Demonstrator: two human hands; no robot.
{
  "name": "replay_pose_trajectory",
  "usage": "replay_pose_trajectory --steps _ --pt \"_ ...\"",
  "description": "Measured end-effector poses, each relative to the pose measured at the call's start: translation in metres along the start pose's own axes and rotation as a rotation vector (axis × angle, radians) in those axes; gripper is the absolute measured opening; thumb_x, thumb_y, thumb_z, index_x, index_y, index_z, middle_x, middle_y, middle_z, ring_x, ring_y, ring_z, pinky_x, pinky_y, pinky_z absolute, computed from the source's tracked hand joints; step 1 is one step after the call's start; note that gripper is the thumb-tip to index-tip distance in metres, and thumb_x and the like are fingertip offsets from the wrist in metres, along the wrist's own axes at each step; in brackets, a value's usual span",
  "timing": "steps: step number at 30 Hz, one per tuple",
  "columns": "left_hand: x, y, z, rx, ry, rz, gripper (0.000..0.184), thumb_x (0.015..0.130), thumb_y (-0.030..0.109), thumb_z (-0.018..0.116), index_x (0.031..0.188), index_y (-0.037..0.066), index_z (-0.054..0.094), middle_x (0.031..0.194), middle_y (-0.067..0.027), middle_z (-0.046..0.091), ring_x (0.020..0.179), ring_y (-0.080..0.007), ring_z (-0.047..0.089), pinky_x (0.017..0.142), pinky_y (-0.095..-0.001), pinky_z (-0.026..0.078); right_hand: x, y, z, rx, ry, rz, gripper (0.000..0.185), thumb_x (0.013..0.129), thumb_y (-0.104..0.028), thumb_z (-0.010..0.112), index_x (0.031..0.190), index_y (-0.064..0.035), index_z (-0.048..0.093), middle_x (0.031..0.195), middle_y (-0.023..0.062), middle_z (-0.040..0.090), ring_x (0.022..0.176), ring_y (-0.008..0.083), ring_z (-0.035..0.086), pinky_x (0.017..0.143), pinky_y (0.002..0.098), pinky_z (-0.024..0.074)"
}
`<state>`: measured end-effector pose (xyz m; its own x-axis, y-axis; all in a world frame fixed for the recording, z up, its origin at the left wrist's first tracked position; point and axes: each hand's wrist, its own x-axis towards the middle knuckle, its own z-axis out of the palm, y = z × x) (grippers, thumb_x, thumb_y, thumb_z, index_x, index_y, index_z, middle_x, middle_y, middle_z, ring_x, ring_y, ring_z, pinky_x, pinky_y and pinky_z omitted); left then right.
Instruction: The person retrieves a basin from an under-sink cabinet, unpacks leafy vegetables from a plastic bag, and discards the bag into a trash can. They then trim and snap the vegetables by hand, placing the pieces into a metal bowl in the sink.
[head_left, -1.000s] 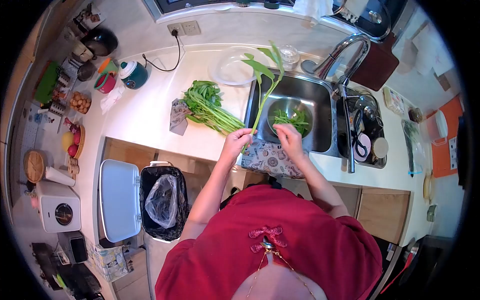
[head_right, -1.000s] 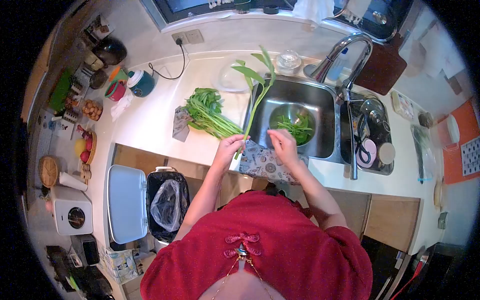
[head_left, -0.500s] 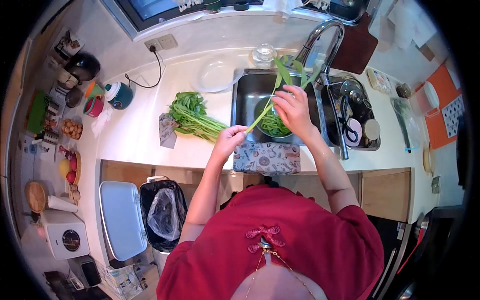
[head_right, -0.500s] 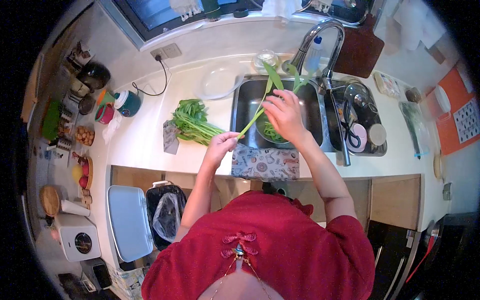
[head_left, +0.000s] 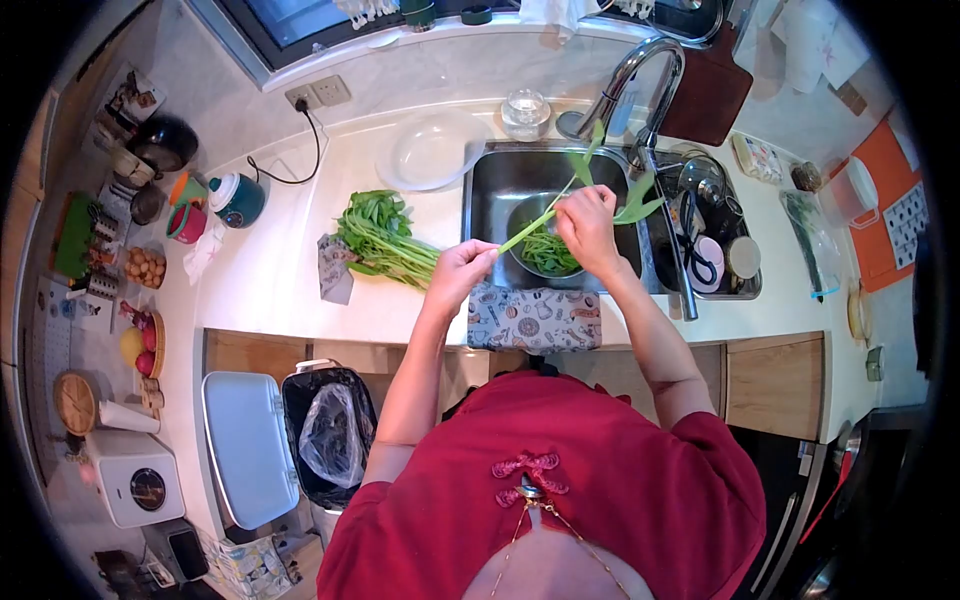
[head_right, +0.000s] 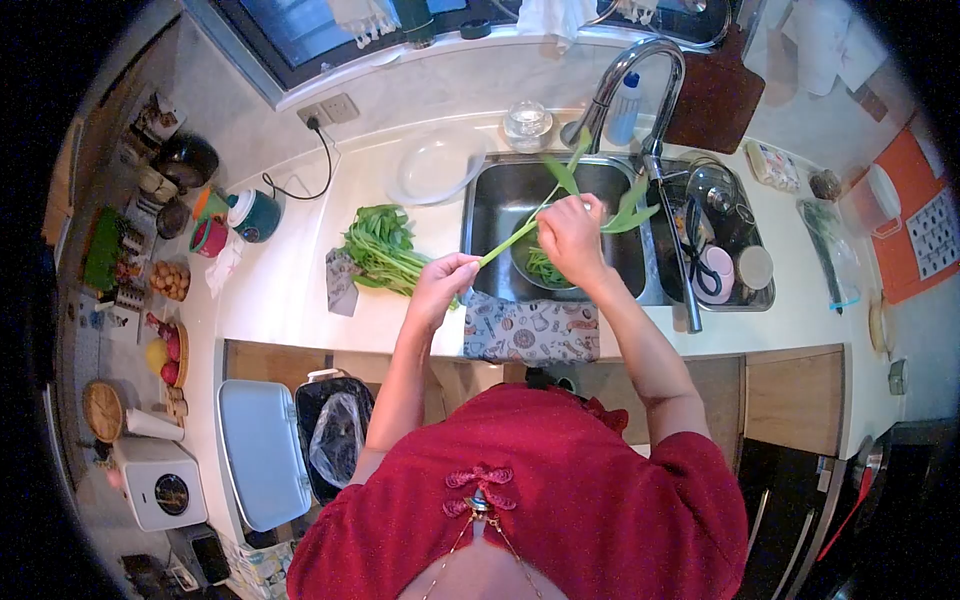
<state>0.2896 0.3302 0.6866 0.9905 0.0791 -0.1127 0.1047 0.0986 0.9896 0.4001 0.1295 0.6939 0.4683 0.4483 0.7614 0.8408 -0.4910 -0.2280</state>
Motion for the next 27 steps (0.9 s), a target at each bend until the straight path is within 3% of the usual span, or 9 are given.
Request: replay_pose_trajectory --steps 3,5,7,8,11,14,16,22,27 --pt "0.004 0.003 0.002 -0.103 -0.009 -0.011 0.013 0.083 0.013 0.058 0.086 0.0 0.061 0.064 0.0055 0.048 0.054 -0.0024 0.038 0.048 -0.017 0.031 -0.008 0.008 0.016 0.117 0.069 0.136 0.002 0.075 -0.008 0.054 0.076 -0.0074 0.056 0.07 0.003 0.052 0.073 0.0176 0.051 0.079 0.034 0.0344" --pt "0.009 -0.005 -0.006 -0.103 0.033 -0.028 0.013 0.083 0.012 0.059 0.086 0.0 0.061 0.064 0.0052 0.048 0.054 -0.0025 0.039 0.048 -0.017 0.03 -0.015 0.02 0.018 0.673 0.184 0.743 0.01 0.081 -0.012 0.049 0.078 -0.006 0.056 0.069 0.002 0.051 0.071 0.0129 0.048 0.072 0.0276 0.0365" --pt "0.009 -0.008 -0.01 -0.105 0.078 -0.045 0.013 0.083 0.012 0.059 0.086 0.0 0.062 0.064 0.0049 0.049 0.053 -0.0025 0.039 0.048 -0.0169 0.03 -0.013 0.045 0.002 0.679 0.407 0.762 0.018 0.086 -0.017 0.045 0.081 -0.0047 0.056 0.073 0.0001 0.051 0.071 0.0094 0.046 0.066 0.0241 0.0373" --pt "0.008 -0.008 -0.012 -0.073 0.086 -0.041 0.013 0.082 0.012 0.059 0.086 0.0 0.062 0.064 0.0048 0.049 0.053 -0.0026 0.039 0.047 -0.0171 0.03 -0.013 0.053 -0.004 0.813 0.454 0.938 0.016 0.087 -0.017 0.046 0.084 -0.0048 0.057 0.076 -0.0009 0.051 0.071 0.0095 0.046 0.068 0.0246 0.0384" --pt "0.007 -0.004 -0.012 -0.039 0.086 -0.022 0.014 0.082 0.012 0.059 0.088 0.0 0.062 0.064 0.0049 0.05 0.053 -0.0022 0.039 0.047 -0.0171 0.03 -0.006 0.042 -0.017 0.765 0.39 0.824 0.01 0.086 -0.012 0.052 0.089 -0.0041 0.057 0.079 0.0013 0.051 0.075 0.0111 0.047 0.069 0.0253 0.0384" --pt "0.014 -0.002 -0.003 0.051 0.078 0.007 0.014 0.081 0.012 0.06 0.087 0.0 0.063 0.065 0.0053 0.051 0.055 -0.0016 0.039 0.048 -0.0169 0.031 0.014 0.009 -0.031 0.159 0.182 0.185 0.014 0.08 -0.005 0.053 0.092 -0.0064 0.059 0.083 0.0092 0.052 0.083 0.0272 0.048 0.077 0.0332 0.038" --pt "0.015 0.004 0.003 0.096 0.058 0.025 0.014 0.082 0.012 0.06 0.089 0.001 0.063 0.066 0.0049 0.052 0.055 -0.0021 0.04 0.049 -0.0167 0.031 0.022 -0.01 -0.024 0.049 0.029 -0.064 0.029 0.068 -0.002 0.057 0.096 -0.008 0.058 0.087 0.0081 0.054 0.094 0.0261 0.049 0.08 0.0389 0.0355" --pt "0.017 0.015 0.003 0.003 0.086 0.092 0.017 0.082 0.009 0.06 0.096 -0.001 0.06 0.078 -0.0037 0.061 0.064 -0.0079 0.055 0.058 -0.0189 0.043 0.01 -0.021 -0.007 -0.022 -0.308 -0.1 0.026 0.067 -0.006 0.061 0.092 -0.0127 0.058 0.077 0.001 0.055 0.084 0.0192 0.052 0.076 0.0383 0.0322" --pt "0.023 -0.002 0.001 -0.39 0.076 0.11 0.022 0.085 0.01 0.057 0.103 -0.002 0.054 0.085 -0.0111 0.063 0.071 -0.0154 0.061 0.064 -0.0237 0.048 0.005 -0.013 -0.002 0.06 -0.282 -0.056 0.02 0.068 -0.006 0.062 0.088 -0.0108 0.057 0.075 0.0024 0.054 0.078 0.0198 0.052 0.073 0.0368 0.0316"
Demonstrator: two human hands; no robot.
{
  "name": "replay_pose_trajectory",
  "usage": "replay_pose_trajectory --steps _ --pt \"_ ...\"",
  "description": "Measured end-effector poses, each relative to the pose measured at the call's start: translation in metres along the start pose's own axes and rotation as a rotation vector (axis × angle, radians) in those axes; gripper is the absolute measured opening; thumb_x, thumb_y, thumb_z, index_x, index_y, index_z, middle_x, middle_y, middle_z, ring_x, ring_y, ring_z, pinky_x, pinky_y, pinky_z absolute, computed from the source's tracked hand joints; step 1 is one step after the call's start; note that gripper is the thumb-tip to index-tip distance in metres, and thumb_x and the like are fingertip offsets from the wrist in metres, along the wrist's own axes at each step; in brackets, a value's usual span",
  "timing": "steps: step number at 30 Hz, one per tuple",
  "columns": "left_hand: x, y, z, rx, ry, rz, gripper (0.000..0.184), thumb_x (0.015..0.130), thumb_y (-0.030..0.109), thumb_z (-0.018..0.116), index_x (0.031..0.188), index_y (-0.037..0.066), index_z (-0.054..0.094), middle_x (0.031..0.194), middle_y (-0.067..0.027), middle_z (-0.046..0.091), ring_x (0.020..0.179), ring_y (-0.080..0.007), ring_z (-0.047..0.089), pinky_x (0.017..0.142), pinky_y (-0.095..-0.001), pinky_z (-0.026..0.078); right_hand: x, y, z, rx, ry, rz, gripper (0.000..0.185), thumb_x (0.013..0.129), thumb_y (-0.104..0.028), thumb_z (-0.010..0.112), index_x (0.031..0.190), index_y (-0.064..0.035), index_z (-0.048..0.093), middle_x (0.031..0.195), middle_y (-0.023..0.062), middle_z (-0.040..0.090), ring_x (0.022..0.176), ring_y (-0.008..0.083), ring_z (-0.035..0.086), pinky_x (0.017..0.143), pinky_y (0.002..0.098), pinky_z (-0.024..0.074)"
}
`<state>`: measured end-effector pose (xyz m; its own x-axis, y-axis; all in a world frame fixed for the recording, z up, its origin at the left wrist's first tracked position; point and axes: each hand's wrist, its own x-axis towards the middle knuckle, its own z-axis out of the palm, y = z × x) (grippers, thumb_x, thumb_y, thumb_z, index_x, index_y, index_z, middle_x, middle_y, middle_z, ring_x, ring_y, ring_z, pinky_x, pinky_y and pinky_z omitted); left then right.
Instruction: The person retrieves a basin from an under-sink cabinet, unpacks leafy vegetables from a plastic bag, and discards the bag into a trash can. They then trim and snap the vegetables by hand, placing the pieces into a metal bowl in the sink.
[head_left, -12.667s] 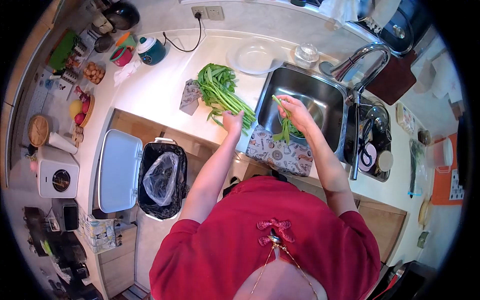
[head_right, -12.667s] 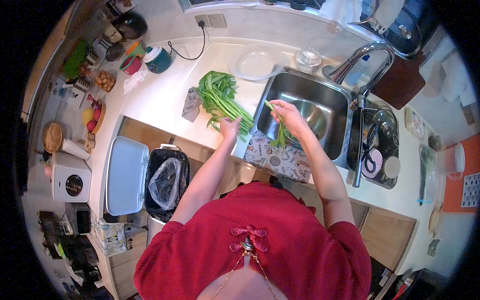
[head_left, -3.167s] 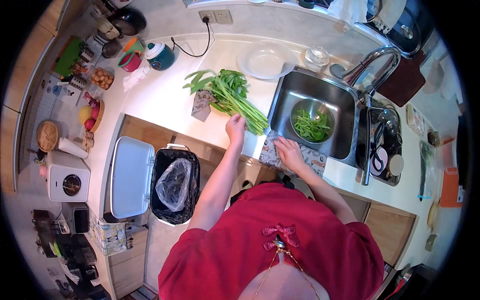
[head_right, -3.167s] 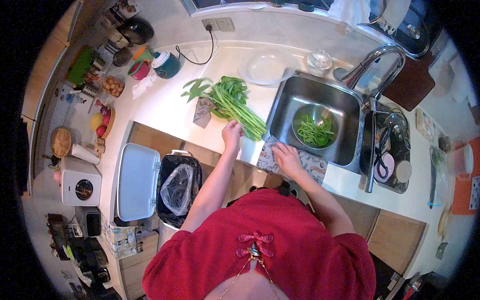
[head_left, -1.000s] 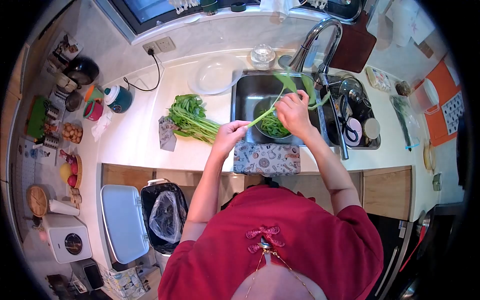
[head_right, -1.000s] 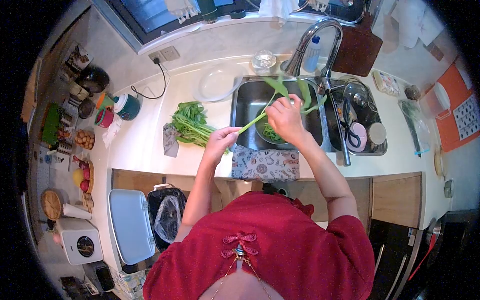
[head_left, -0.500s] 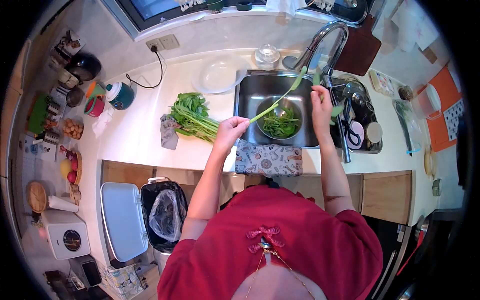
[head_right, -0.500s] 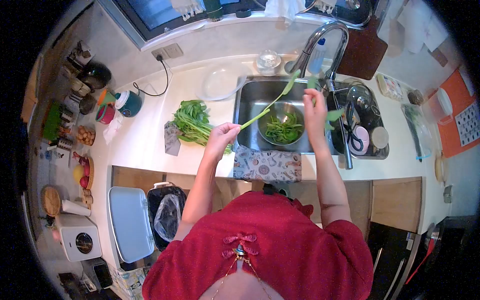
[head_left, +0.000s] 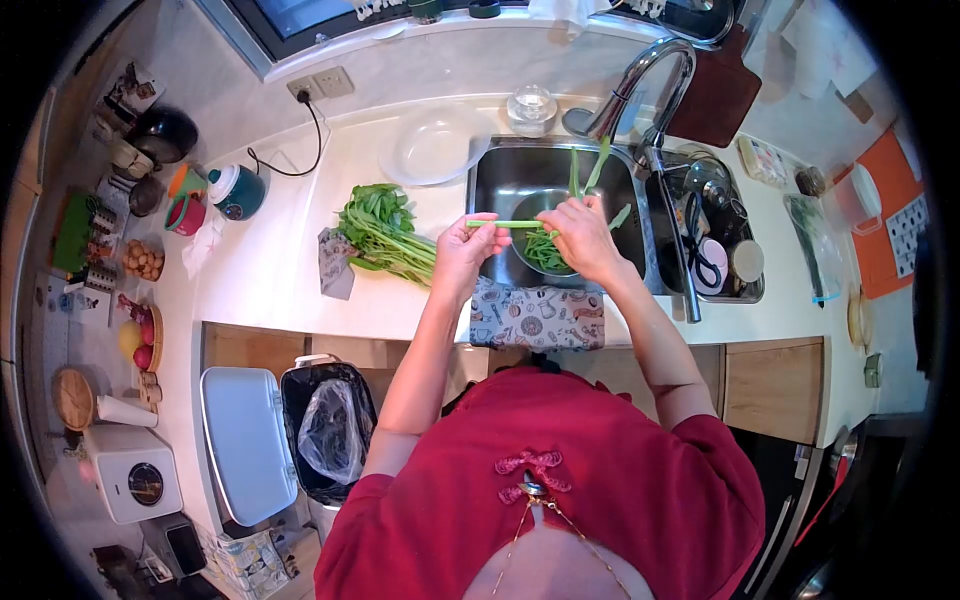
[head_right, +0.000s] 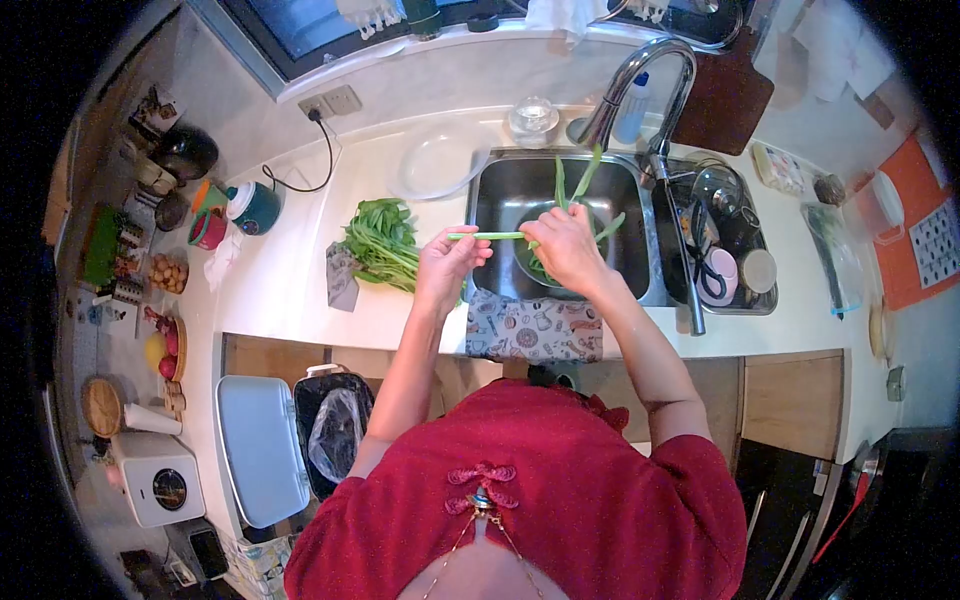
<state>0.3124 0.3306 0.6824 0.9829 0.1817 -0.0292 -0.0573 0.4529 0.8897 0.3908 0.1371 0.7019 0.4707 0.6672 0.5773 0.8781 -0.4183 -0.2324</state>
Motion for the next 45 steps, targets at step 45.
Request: replay_pose_trajectory --steps 45 --pt "0.01 -0.019 0.019 0.223 0.031 0.076 0.023 0.087 0.012 0.053 0.104 -0.002 0.06 0.073 0.0032 0.053 0.062 -0.0038 0.041 0.06 -0.0178 0.034 -0.017 0.041 0.041 1.704 0.104 0.964 0.011 0.087 -0.017 0.051 0.085 -0.0064 0.053 0.066 0.0014 0.051 0.056 0.0102 0.044 0.052 0.0236 0.0346"
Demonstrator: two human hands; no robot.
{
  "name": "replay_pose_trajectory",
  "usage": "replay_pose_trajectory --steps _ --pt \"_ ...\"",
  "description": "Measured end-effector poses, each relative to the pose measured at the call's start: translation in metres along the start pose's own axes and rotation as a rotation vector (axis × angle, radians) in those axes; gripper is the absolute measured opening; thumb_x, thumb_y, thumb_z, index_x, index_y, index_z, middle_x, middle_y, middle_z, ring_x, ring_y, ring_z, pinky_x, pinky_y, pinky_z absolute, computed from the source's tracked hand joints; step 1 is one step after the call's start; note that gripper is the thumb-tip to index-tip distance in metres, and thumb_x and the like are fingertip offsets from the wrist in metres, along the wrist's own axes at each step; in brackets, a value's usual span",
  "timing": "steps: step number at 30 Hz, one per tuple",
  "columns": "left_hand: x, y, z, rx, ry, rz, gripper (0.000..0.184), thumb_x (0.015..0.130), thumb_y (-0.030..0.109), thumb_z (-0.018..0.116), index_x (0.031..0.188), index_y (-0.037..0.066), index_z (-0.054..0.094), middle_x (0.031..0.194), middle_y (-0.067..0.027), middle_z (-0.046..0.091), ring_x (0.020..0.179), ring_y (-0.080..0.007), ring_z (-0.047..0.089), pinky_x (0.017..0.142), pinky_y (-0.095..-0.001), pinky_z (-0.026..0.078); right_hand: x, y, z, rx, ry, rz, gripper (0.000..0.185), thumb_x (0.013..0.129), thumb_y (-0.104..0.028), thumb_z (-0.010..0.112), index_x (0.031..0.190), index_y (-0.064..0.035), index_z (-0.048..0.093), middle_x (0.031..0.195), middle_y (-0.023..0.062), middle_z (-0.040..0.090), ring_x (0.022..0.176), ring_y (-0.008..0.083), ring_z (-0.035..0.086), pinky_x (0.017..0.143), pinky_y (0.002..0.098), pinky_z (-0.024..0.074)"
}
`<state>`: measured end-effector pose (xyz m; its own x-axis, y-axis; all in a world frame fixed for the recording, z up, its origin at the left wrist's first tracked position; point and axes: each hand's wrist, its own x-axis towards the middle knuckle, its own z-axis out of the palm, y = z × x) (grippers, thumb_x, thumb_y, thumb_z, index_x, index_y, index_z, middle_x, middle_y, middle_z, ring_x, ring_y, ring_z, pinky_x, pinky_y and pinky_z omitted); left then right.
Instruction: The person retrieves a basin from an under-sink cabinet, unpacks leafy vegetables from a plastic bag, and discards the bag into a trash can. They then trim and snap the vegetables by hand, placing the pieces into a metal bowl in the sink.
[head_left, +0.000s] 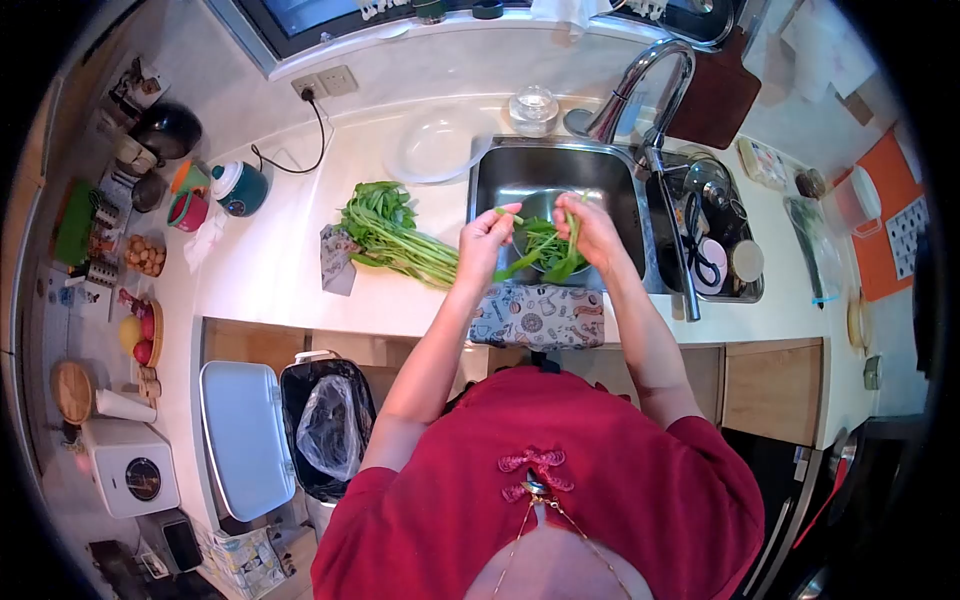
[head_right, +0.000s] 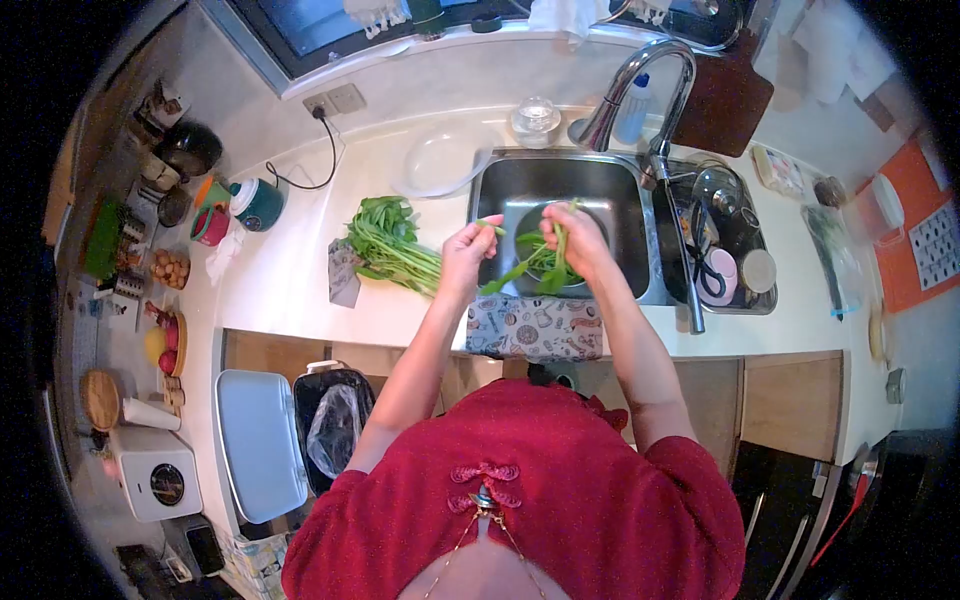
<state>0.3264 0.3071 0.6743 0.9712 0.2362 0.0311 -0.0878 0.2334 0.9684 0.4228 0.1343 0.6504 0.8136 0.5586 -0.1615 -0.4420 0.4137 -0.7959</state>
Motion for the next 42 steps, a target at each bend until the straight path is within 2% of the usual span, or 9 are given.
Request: replay_pose_trajectory --steps 14,17,19,20,24,28,32,37,42 --pt "-0.011 -0.027 0.003 -0.012 -0.002 -0.12 0.041 0.089 0.017 0.051 0.127 0.002 0.045 0.076 0.006 0.05 0.064 -0.0032 0.039 0.058 -0.0165 0.033 -0.012 0.028 0.034 -0.249 -0.233 0.02 0.014 0.087 -0.013 0.052 0.099 -0.0053 0.052 0.073 -0.0018 0.05 0.06 0.006 0.042 0.054 0.0193 0.0337" --pt "-0.022 -0.04 -0.007 0.035 0.03 -0.151 0.04 0.089 0.017 0.052 0.125 0.002 0.046 0.075 0.0053 0.05 0.064 -0.0033 0.042 0.059 -0.0164 0.034 -0.008 0.018 0.02 -0.483 -0.159 -0.107 0.016 0.085 -0.015 0.054 0.098 -0.0049 0.053 0.073 0.0015 0.054 0.063 0.0088 0.047 0.057 0.0226 0.0382" --pt "-0.03 -0.058 -0.017 0.058 0.035 -0.196 0.038 0.088 0.017 0.052 0.123 0.002 0.048 0.076 0.005 0.051 0.064 -0.0037 0.042 0.059 -0.0168 0.035 -0.001 0.005 0.015 -1.001 -0.063 -0.33 0.019 0.084 -0.018 0.055 0.098 -0.0043 0.054 0.077 0.0081 0.059 0.07 0.016 0.055 0.064 0.0285 0.0427" --pt "-0.033 -0.066 -0.02 0.081 0.039 -0.238 0.037 0.088 0.016 0.053 0.121 0.002 0.05 0.076 0.0046 0.051 0.064 -0.004 0.043 0.059 -0.0172 0.035 -0.002 -0.003 0.016 -1.142 -0.012 -0.403 0.02 0.083 -0.019 0.056 0.096 -0.004 0.054 0.083 0.0149 0.061 0.08 0.0275 0.059 0.07 0.0357 0.0446" --pt "-0.041 -0.079 -0.022 0.092 0.036 -0.27 0.034 0.087 0.015 0.054 0.119 0.002 0.052 0.077 0.0045 0.052 0.064 -0.0043 0.044 0.06 -0.018 0.037 0.016 -0.011 0.005 -1.354 0.013 -0.428 0.023 0.08 -0.019 0.059 0.097 -0.0044 0.052 0.091 0.019 0.059 0.088 0.0376 0.055 0.074 0.0408 0.0447" --pt "-0.043 -0.099 -0.026 0.136 -0.006 -0.287 0.033 0.087 0.014 0.054 0.118 0.001 0.052 0.079 0.0036 0.054 0.066 -0.0051 0.045 0.062 -0.0189 0.039 0.054 0.008 -0.037 -1.629 0.009 -0.498 0.039 0.076 -0.016 0.063 0.111 -0.0072 0.05 0.105 0.0185 0.056 0.095 0.0351 0.054 0.083 0.0414 0.0428" --pt "-0.047 -0.112 -0.027 0.222 0.025 -0.306 0.032 0.085 0.01 0.055 0.115 -0.001 0.054 0.073 0.0029 0.052 0.061 -0.0046 0.045 0.056 -0.0191 0.04 0.073 0.031 -0.077 -1.699 -0.051 -0.614 0.046 0.074 -0.01 0.064 0.118 -0.0076 0.049 0.115 0.0169 0.053 0.101 0.03 0.054 0.084 0.0372 0.0429" --pt "-0.055 -0.129 -0.04 0.275 0.015 -0.317 0.033 0.085 0.011 0.054 0.116 -0.001 0.053 0.077 0.0012 0.055 0.065 -0.006 0.048 0.061 -0.0201 0.041 0.044 0.036 -0.071 -1.279 0.123 -0.138 0.031 0.078 -0.006 0.058 0.108 -0.0051 0.057 0.1 0.0179 0.061 0.096 0.0309 0.058 0.085 0.0365 0.0451" --pt "-0.055 -0.132 -0.044 0.328 -0.013 -0.334 0.033 0.087 0.011 0.053 0.117 -0.002 0.052 0.08 0.0004 0.056 0.067 -0.0071 0.05 0.064 -0.0207 0.042 0.03 0.091 -0.091 -1.127 0.203 -0.381 0.018 0.082 -0.004 0.052 0.096 -0.004 0.062 0.087 0.0143 0.065 0.081 0.0246 0.064 0.071 0.0309 0.049"
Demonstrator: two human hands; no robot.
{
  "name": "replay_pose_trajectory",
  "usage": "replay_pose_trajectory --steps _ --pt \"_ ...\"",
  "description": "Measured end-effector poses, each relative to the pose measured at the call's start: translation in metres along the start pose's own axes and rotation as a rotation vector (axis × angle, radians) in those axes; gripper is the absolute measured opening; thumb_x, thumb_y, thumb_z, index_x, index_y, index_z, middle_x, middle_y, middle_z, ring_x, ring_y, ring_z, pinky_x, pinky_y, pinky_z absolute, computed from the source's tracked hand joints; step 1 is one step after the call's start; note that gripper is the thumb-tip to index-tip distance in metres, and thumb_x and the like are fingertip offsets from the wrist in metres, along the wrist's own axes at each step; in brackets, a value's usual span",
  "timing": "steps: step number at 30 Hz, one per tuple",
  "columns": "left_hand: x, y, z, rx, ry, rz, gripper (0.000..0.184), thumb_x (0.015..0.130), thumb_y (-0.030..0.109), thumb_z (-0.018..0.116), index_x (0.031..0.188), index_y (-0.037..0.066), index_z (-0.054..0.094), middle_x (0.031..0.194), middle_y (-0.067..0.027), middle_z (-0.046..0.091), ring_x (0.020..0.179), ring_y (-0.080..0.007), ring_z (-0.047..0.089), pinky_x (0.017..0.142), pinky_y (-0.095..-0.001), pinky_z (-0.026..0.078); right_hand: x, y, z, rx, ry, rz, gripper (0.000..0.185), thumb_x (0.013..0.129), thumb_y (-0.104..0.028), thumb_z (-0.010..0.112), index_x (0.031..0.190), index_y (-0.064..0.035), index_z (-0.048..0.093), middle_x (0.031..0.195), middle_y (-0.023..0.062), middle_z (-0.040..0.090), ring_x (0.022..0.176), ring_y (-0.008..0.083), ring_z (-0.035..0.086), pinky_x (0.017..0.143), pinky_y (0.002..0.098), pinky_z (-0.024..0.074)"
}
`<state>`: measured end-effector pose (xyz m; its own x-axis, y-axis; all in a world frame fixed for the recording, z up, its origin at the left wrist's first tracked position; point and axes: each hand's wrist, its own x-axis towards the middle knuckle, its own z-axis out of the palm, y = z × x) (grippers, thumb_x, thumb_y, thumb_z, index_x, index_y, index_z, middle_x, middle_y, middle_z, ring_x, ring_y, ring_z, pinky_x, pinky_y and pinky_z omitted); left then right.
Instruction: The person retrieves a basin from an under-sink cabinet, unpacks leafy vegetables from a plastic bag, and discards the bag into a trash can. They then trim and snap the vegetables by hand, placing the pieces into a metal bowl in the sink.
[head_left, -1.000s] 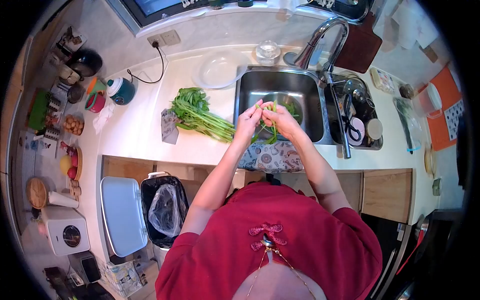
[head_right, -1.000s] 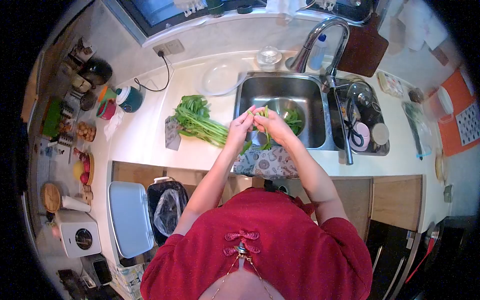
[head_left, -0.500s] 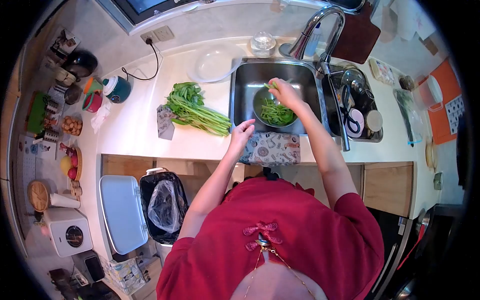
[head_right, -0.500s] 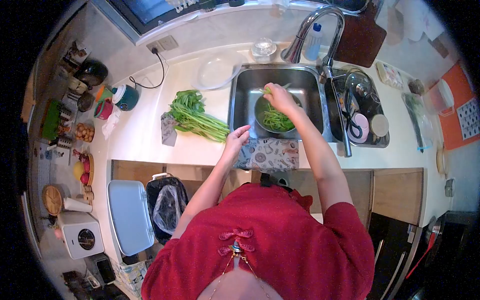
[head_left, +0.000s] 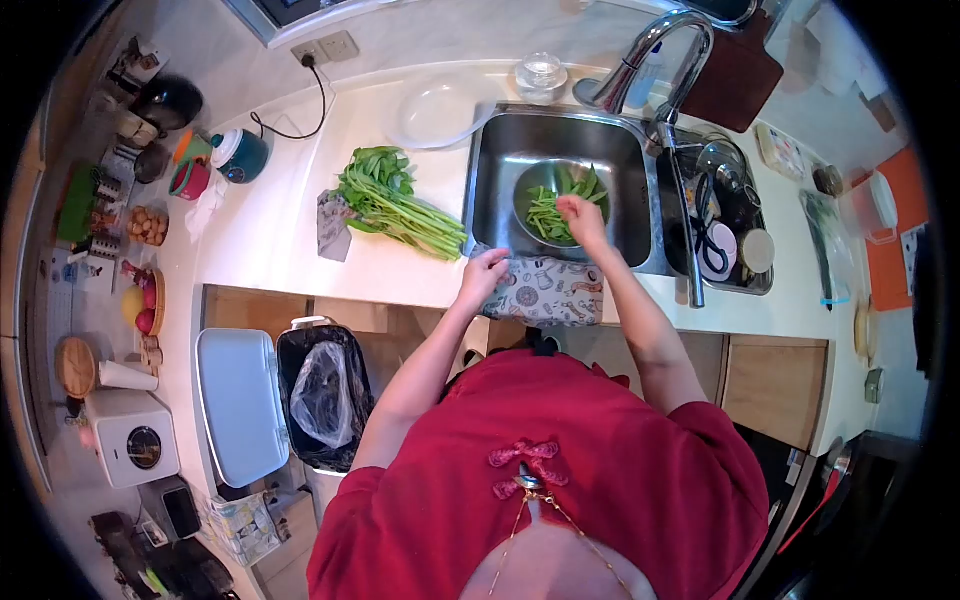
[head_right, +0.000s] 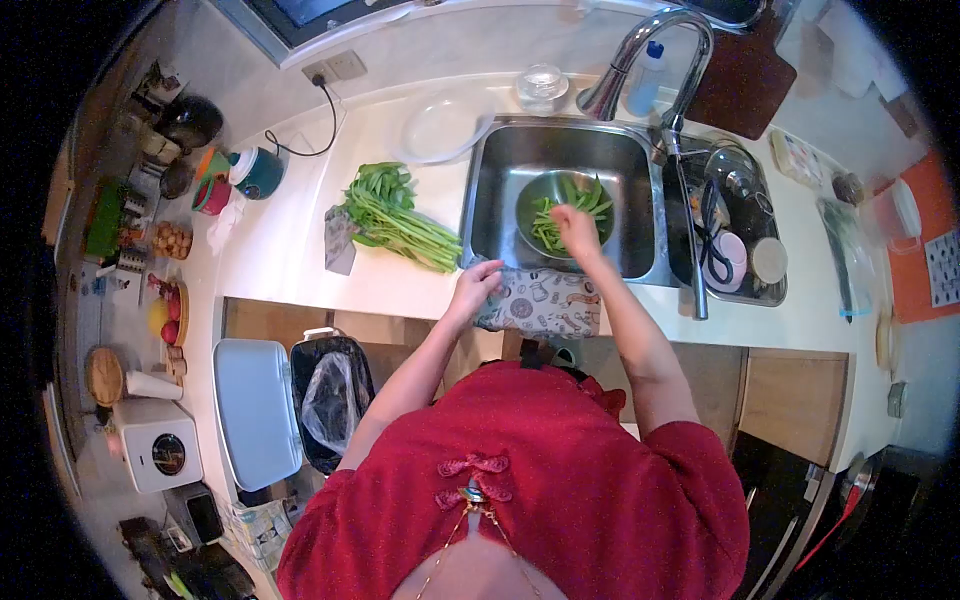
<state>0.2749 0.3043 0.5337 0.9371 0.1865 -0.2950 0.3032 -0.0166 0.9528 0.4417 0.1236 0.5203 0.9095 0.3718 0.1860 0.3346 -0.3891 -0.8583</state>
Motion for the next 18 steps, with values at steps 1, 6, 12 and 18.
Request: replay_pose_trajectory --steps 1,6,12,18 --pt "0.001 -0.002 0.0 -0.034 0.011 -0.004 0.032 0.086 0.01 0.053 0.116 -0.003 0.052 0.08 -0.0011 0.057 0.067 -0.0074 0.051 0.063 -0.021 0.044 -0.01 -0.014 0.0 0.002 -0.009 -0.003 0.018 0.082 -0.004 0.052 0.096 -0.004 0.062 0.087 0.0143 0.065 0.081 0.0246 0.064 0.071 0.0309 0.049" --pt "0.002 -0.007 -0.004 -0.211 0.03 -0.031 0.03 0.089 0.008 0.049 0.116 -0.004 0.05 0.085 -0.0066 0.06 0.07 -0.0099 0.057 0.062 -0.0217 0.048 -0.063 -0.051 0.026 0.116 -0.089 0.016 0.013 0.081 -0.006 0.053 0.09 -0.0028 0.062 0.077 0.0137 0.062 0.07 0.0256 0.061 0.065 0.0342 0.0472" --pt "0.001 -0.014 -0.004 -0.36 0.089 -0.013 0.031 0.089 0.007 0.047 0.117 -0.004 0.048 0.087 -0.0085 0.06 0.071 -0.013 0.059 0.064 -0.0234 0.05 -0.084 -0.053 0.039 -0.068 -0.089 -0.387 0.007 0.074 -0.005 0.059 0.08 -0.003 0.061 0.074 0.0114 0.054 0.071 0.0296 0.055 0.063 0.0364 0.0444" --pt "-0.002 -0.009 -0.005 -0.44 0.145 -0.017 0.03 0.089 0.008 0.048 0.117 -0.004 0.047 0.087 -0.0098 0.059 0.072 -0.0146 0.06 0.065 -0.0248 0.051 -0.083 -0.054 0.039 -0.161 -0.108 -0.463 0.009 0.072 -0.005 0.06 0.081 -0.0045 0.059 0.078 0.011 0.051 0.074 0.0299 0.053 0.064 0.0381 0.043"
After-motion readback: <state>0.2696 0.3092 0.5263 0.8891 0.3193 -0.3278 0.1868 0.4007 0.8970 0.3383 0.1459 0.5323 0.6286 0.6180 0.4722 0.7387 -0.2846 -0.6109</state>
